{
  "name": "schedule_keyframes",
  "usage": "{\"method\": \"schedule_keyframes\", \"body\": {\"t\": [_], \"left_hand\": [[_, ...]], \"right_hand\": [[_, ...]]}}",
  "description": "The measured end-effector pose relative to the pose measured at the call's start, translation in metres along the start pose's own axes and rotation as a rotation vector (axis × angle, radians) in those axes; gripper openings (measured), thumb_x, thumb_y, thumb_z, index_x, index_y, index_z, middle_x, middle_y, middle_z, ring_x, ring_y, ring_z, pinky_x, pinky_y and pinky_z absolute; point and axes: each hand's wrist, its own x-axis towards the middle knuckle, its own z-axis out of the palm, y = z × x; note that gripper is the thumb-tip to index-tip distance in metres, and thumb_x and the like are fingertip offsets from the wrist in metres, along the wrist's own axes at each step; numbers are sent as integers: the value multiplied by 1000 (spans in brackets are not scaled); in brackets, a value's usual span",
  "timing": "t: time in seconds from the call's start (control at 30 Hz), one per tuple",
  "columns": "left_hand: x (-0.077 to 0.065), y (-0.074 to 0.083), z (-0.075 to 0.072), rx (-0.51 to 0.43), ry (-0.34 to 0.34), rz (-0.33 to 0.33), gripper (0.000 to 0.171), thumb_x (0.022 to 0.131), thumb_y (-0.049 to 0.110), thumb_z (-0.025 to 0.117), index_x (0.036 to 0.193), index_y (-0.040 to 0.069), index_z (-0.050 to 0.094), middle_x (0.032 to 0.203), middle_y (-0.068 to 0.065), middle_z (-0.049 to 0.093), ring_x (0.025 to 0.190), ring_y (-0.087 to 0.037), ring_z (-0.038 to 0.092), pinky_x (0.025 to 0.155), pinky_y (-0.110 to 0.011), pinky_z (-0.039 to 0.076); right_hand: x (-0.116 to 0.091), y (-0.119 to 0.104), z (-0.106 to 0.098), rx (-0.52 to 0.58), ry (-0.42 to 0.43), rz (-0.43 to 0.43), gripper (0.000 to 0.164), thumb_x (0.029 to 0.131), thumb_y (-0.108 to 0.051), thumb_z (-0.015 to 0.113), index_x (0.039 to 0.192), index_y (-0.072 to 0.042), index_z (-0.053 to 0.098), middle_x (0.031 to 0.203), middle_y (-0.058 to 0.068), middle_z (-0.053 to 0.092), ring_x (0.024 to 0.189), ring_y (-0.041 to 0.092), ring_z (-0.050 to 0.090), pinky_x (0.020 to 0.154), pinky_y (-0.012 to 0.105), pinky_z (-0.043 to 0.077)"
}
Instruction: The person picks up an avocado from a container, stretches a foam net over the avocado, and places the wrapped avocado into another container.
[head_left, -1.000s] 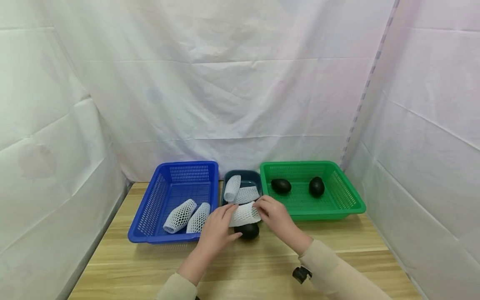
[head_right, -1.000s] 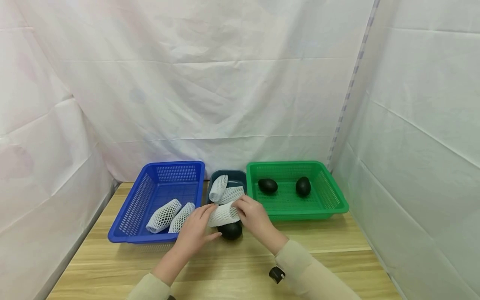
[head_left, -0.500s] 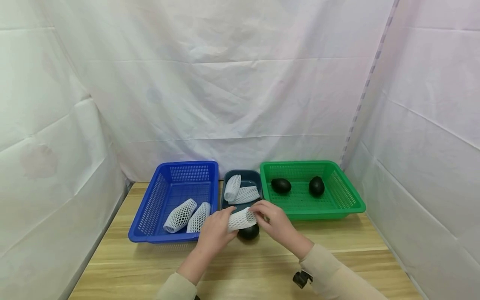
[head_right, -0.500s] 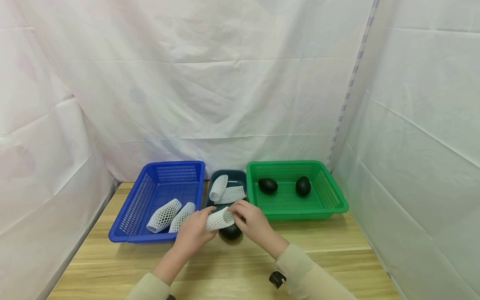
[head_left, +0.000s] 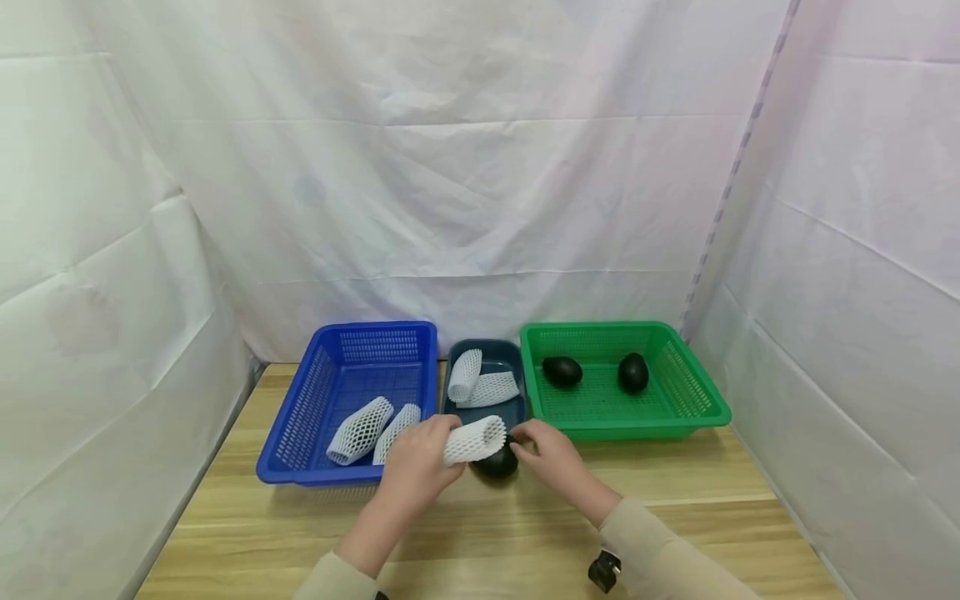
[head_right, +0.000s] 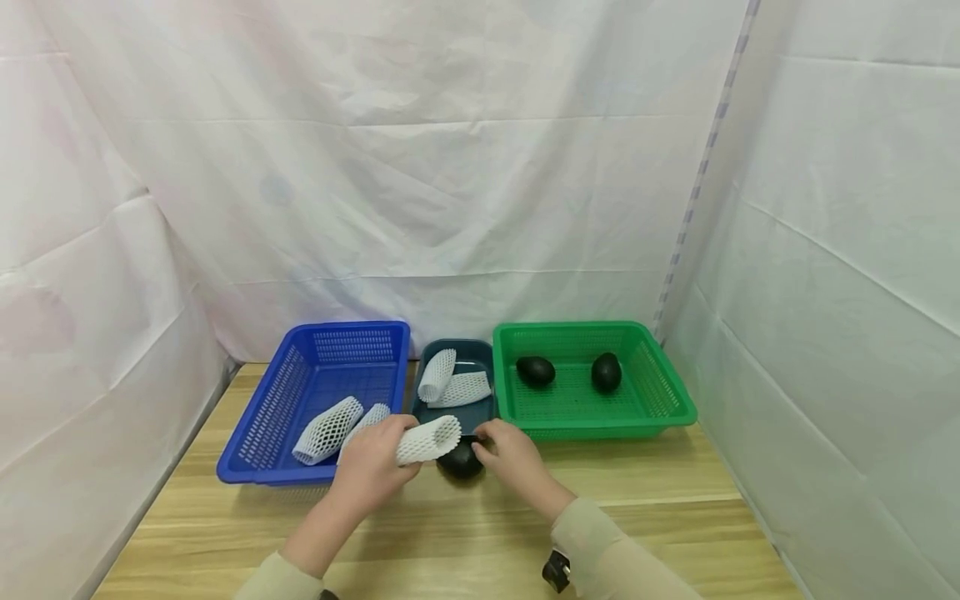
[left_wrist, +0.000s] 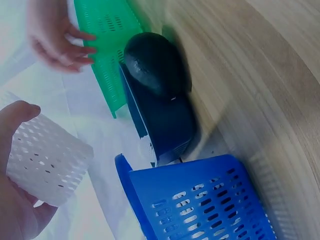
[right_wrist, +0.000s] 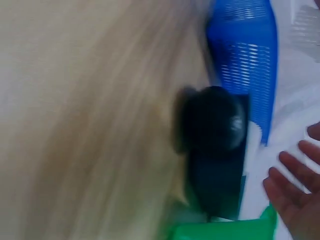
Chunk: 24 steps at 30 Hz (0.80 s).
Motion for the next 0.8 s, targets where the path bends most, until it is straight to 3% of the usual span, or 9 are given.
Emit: {"method": "schedule_keyframes", "body": {"t": [0.17, 0.37, 0.57, 0.8], "left_hand": [[-4, -3, -2, -24, 22, -5, 47, 61, 19, 88, 99, 15, 61, 86, 2, 66, 76, -16, 60, 67, -37, 50], [-7, -7, 0, -27, 88, 36, 50, 58, 15, 89, 99, 14, 60, 85, 2, 66, 75, -16, 60, 66, -35, 51], [-8, -6, 1, -27, 97, 40, 56, 56, 14, 89, 104, 12, 59, 91, -1, 66, 78, -20, 61, 70, -37, 52], [-10, -8, 1, 4, 115, 40, 60, 55, 15, 88, 107, 13, 59, 93, -2, 64, 81, -21, 62, 69, -39, 53]], "right_hand": [[1, 10, 23, 5, -126, 156, 36, 90, -29, 71, 116, -4, 63, 111, 9, 63, 101, 27, 61, 84, 45, 51], [3, 20, 48, 95, -147, 237, 59, 84, -35, 76, 124, 5, 56, 121, 21, 60, 114, 36, 56, 94, 50, 46], [3, 22, 60, 167, -117, 263, 62, 82, -34, 79, 123, 4, 54, 118, 20, 60, 108, 34, 58, 90, 49, 47], [0, 20, 54, 206, -99, 212, 58, 80, -26, 81, 124, 1, 55, 122, 20, 57, 112, 35, 55, 93, 51, 45]]}}
